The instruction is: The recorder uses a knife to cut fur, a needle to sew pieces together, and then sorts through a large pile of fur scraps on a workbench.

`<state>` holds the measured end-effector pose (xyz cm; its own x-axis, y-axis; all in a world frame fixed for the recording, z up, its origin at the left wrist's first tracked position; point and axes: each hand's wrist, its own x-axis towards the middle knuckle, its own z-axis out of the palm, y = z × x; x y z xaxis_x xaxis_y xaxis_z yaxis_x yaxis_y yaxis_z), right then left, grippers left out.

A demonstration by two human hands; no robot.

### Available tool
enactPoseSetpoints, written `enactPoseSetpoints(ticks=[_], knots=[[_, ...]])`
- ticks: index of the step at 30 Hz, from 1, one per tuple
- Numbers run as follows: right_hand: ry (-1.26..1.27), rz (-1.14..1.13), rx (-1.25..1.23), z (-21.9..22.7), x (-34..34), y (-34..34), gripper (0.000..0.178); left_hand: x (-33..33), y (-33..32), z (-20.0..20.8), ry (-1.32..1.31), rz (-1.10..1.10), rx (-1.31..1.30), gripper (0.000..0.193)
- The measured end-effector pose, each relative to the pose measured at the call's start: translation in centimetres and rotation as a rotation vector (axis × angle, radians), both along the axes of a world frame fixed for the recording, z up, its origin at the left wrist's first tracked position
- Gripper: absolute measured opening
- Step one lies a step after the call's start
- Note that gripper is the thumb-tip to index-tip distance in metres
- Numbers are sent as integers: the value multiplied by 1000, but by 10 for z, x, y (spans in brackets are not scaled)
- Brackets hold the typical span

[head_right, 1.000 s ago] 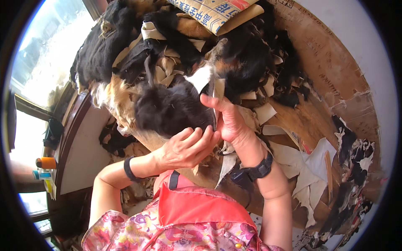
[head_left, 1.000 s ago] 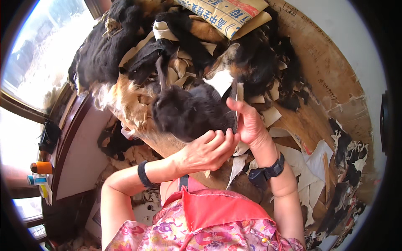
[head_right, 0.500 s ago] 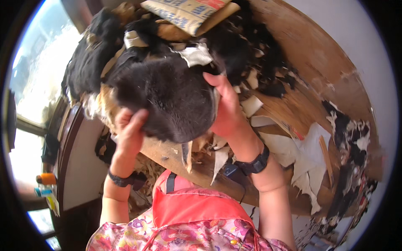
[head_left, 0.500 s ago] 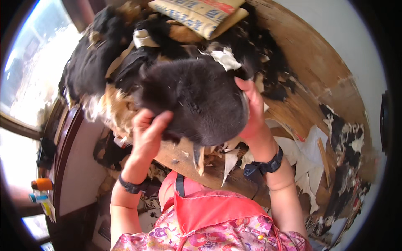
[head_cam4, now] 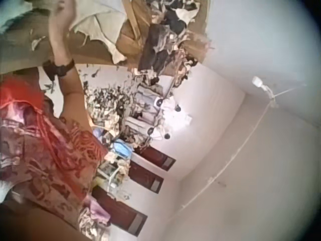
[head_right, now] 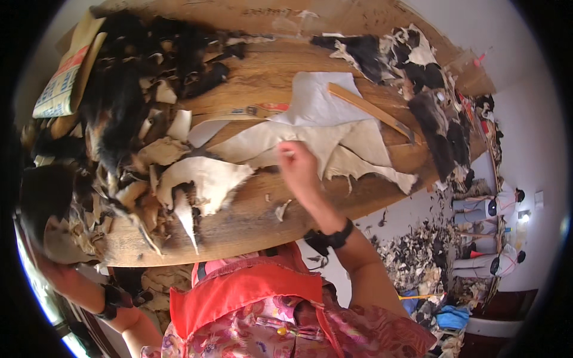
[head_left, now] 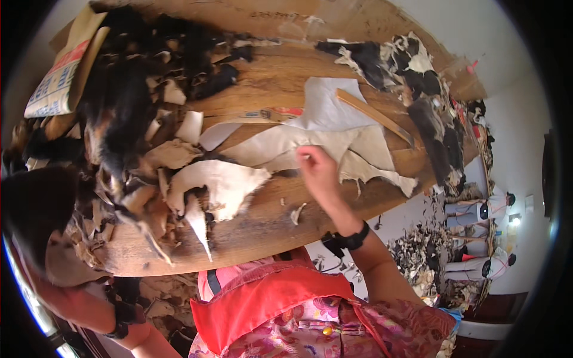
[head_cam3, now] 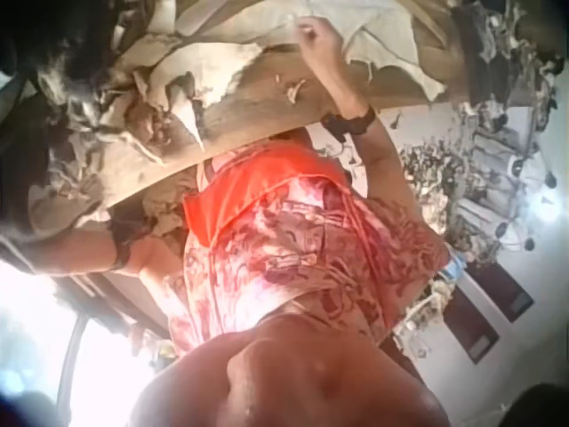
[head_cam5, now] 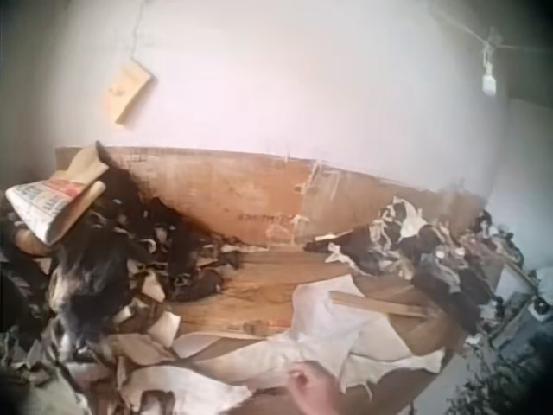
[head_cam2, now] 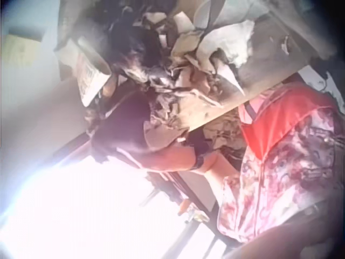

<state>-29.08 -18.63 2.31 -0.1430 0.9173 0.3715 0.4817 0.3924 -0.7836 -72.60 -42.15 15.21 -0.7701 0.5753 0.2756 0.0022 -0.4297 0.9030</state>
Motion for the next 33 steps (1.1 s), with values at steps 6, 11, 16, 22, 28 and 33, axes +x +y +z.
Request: enactPoseSetpoints(ticks=[6,11,16,22,28,33], knots=[[-633,-240,165,-42,197,-32,38,77,114,39,7,-250,27,45],[-493,-254,126,-63,238,-48,18,174,157,37,61,-375,4,50],[-429,-175,107,-53,261,-69,14,254,176,-29,-142,-771,-317,61],[-347,-135,-42,-39,271,-86,21,299,163,-151,450,-948,-776,76],[-326,-299,81,-24,235,-79,30,293,133,-159,955,-746,-577,64],[-352,40,128,-28,169,-64,31,280,98,-124,968,-753,-389,31]])
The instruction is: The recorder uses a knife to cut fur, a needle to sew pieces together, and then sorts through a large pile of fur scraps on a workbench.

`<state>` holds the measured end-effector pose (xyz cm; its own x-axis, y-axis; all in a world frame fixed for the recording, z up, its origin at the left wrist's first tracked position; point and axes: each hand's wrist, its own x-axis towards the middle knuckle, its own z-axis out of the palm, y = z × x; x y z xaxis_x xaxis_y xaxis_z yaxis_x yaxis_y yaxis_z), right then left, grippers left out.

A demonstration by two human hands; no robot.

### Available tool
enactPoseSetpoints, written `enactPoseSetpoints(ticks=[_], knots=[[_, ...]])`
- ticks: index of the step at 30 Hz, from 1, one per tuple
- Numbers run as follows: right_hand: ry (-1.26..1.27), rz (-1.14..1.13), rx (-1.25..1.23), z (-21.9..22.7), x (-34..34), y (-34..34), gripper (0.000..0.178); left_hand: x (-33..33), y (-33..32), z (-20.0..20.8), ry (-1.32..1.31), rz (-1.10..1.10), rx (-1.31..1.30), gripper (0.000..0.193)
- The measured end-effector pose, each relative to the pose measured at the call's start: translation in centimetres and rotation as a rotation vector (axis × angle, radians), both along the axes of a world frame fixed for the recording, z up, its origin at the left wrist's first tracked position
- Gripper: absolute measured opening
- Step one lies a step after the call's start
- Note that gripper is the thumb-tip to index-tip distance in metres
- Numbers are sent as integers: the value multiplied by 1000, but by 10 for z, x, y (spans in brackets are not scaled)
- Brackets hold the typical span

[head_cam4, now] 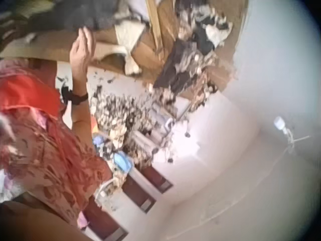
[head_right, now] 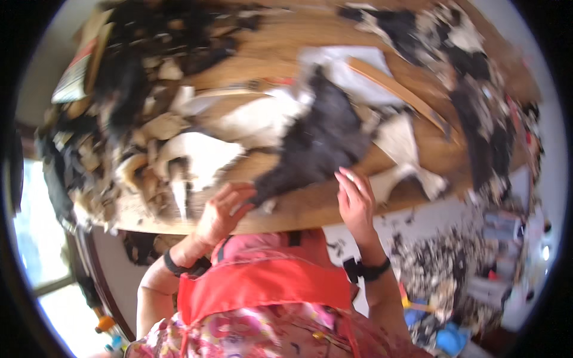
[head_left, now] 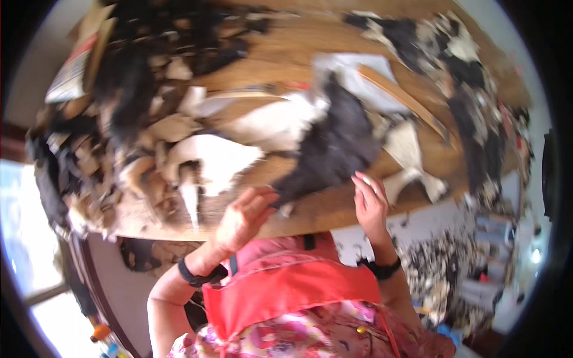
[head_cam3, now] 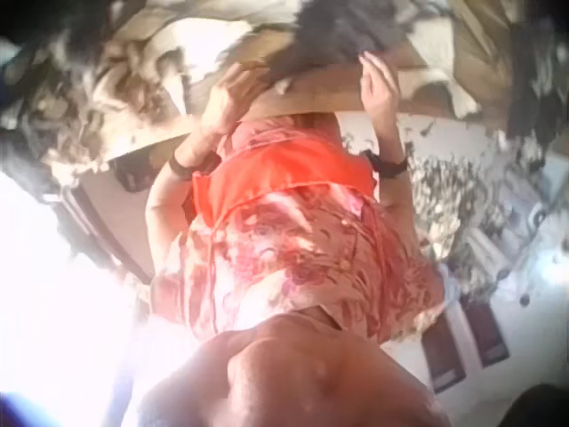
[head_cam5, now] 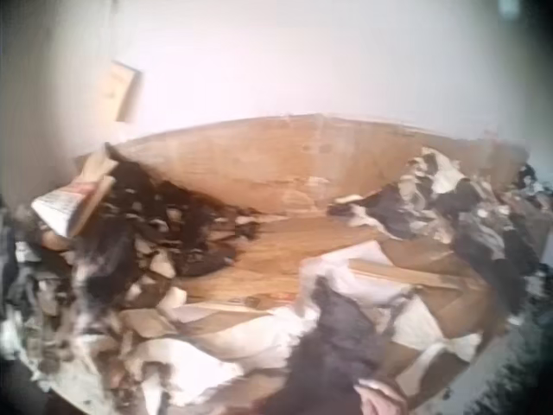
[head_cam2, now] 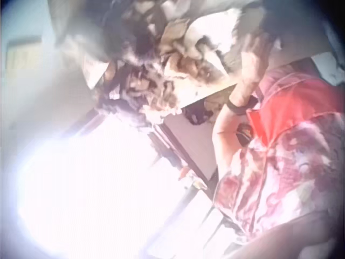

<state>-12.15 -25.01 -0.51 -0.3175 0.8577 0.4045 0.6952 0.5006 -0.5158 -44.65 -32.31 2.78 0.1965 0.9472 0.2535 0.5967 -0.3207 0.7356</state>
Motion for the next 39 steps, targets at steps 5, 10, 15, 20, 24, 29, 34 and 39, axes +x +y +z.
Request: enactPoseSetpoints(ticks=[5,10,15,20,24,29,34,39], knots=[[-195,177,-85,-8,-50,-9,41,-91,-25,41,-77,514,116,28],[-291,158,5,-24,-50,-14,34,-268,-31,42,235,1085,564,15],[-303,115,34,-33,-48,-14,34,-436,-54,36,299,1497,418,20],[-320,83,36,-32,-55,-17,36,-524,-30,44,-116,1500,384,53],[-316,43,-20,-32,-53,-19,38,-560,14,62,93,1417,297,61],[-264,25,-34,-25,-60,-17,37,-577,33,120,12,1316,383,42],[-236,2,259,31,-127,2,35,-551,3,173,-207,1082,337,36],[-131,445,282,117,-273,35,27,-534,-3,191,-762,1101,221,41]])
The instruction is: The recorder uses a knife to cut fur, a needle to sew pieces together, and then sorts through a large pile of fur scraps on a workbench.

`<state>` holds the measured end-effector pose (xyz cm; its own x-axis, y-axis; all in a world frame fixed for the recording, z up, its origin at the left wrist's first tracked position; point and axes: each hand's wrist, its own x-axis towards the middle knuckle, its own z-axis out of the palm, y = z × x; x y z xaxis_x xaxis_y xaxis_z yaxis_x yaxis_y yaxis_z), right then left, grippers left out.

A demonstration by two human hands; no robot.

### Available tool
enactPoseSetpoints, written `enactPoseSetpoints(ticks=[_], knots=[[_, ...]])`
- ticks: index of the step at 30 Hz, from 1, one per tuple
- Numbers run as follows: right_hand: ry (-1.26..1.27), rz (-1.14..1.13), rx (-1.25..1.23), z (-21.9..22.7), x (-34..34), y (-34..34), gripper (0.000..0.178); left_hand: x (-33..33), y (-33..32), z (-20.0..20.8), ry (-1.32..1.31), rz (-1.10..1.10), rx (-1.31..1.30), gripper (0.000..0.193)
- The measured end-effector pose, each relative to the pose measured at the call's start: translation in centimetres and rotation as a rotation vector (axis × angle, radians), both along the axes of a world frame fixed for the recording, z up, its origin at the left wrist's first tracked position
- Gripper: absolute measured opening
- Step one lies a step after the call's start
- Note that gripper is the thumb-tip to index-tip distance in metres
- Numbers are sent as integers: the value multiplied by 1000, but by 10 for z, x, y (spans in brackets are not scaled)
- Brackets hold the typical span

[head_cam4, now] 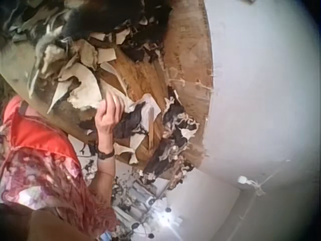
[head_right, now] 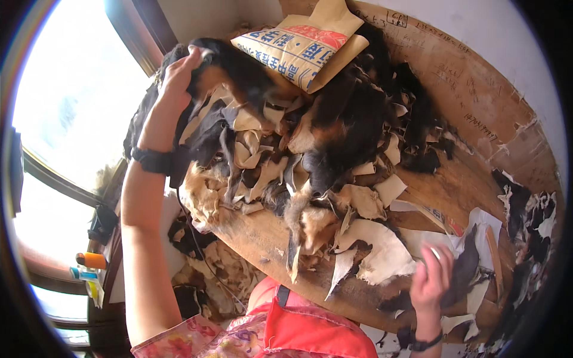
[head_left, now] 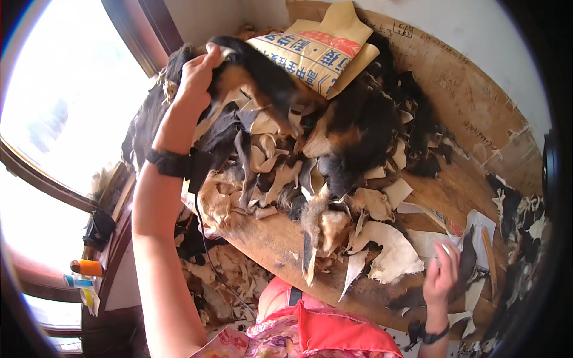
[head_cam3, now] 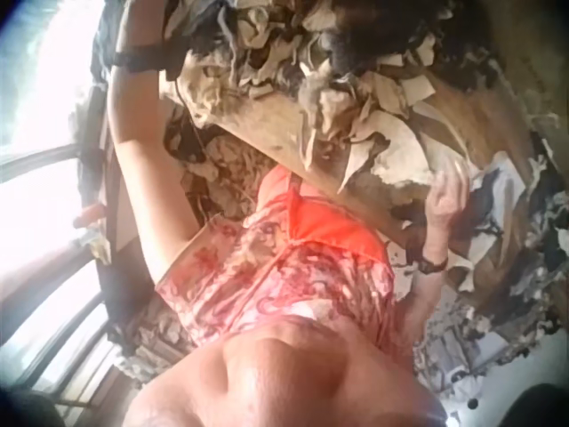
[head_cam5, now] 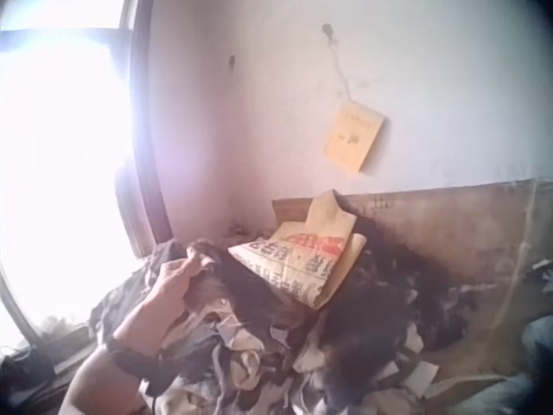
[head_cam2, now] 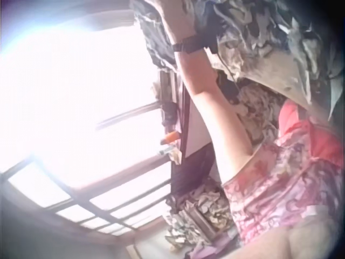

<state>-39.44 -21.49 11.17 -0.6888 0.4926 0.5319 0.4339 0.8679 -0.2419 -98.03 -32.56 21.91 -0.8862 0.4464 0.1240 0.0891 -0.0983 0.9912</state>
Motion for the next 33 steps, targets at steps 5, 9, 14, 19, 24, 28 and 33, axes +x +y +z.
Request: enactPoseSetpoints(ticks=[5,9,14,19,24,28,33], knots=[[47,440,3,31,-177,23,35,-33,3,23,-50,-219,343,44],[55,552,-80,24,-286,34,48,-80,-11,19,-11,-319,406,28],[-35,705,129,2,-382,28,63,-111,-6,-26,-75,-221,38,25],[-200,894,365,-11,-463,12,63,-103,10,-30,195,-412,-31,65],[-158,535,454,-12,-542,36,62,-101,42,-3,556,-349,-221,69],[-154,277,387,-8,-575,111,49,-96,20,-22,668,65,-536,64],[-3,334,1,-14,-581,220,33,-50,-23,-114,621,-39,-837,93]])
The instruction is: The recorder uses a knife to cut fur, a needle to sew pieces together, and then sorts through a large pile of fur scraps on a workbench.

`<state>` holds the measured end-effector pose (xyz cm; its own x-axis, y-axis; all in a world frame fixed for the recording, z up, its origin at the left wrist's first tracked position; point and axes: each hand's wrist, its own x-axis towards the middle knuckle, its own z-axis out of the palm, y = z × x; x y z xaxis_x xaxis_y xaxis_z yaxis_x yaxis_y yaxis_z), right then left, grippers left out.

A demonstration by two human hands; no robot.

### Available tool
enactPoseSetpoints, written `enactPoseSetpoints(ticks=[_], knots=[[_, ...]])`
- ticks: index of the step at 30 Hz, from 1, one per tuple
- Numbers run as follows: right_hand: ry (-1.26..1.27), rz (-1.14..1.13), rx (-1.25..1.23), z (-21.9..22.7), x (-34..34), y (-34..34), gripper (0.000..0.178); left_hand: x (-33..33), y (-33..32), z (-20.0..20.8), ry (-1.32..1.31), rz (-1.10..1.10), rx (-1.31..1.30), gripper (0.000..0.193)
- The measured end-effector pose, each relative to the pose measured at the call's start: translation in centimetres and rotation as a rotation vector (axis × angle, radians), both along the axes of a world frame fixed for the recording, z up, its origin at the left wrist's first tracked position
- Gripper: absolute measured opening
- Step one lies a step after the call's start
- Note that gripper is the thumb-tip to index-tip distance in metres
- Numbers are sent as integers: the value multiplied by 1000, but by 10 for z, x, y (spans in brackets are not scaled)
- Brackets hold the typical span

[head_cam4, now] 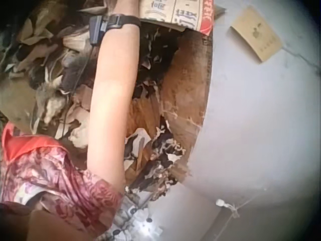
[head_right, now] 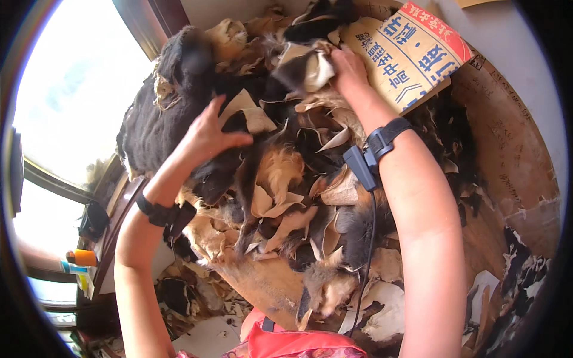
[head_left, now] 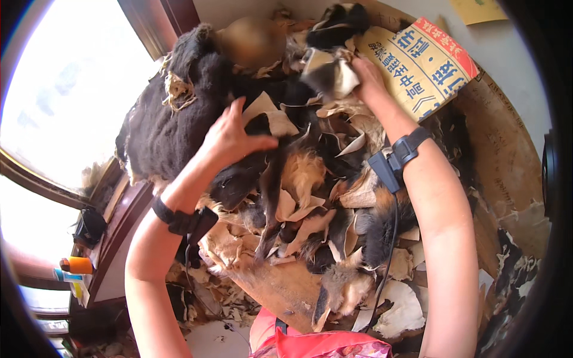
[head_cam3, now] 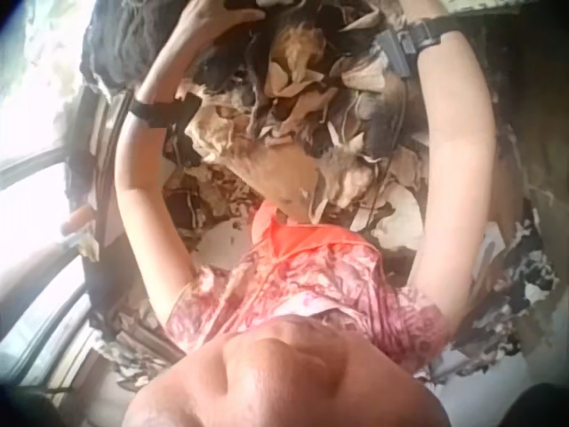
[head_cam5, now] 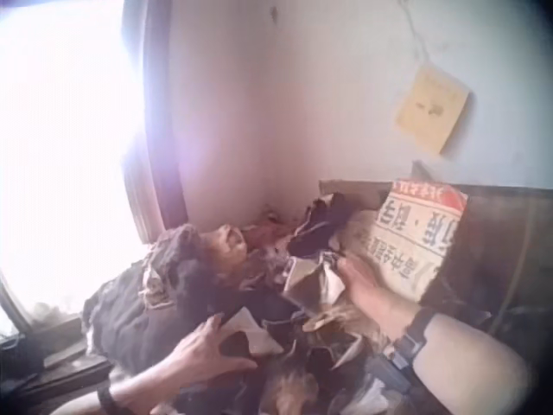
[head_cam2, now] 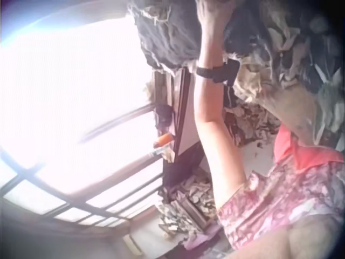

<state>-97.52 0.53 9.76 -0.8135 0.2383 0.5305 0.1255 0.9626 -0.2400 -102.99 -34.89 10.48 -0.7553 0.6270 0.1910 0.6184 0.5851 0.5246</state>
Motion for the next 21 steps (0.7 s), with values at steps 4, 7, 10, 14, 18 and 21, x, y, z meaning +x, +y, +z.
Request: enactPoseSetpoints(ticks=[4,7,10,14,18,21], knots=[[283,253,-337,-34,-1,41,32,42,-4,-39,355,-91,128,53],[165,101,-1488,-46,-1,43,37,81,-19,-45,557,-554,171,21],[4,-88,-779,-33,9,37,53,104,-22,-48,721,-779,63,27],[8,-24,-231,1,21,25,39,87,-5,-46,177,-729,281,26],[165,-123,-232,23,38,8,31,24,31,-38,-55,224,611,46],[70,-136,143,32,61,-9,37,-22,47,-32,-165,479,391,49]])
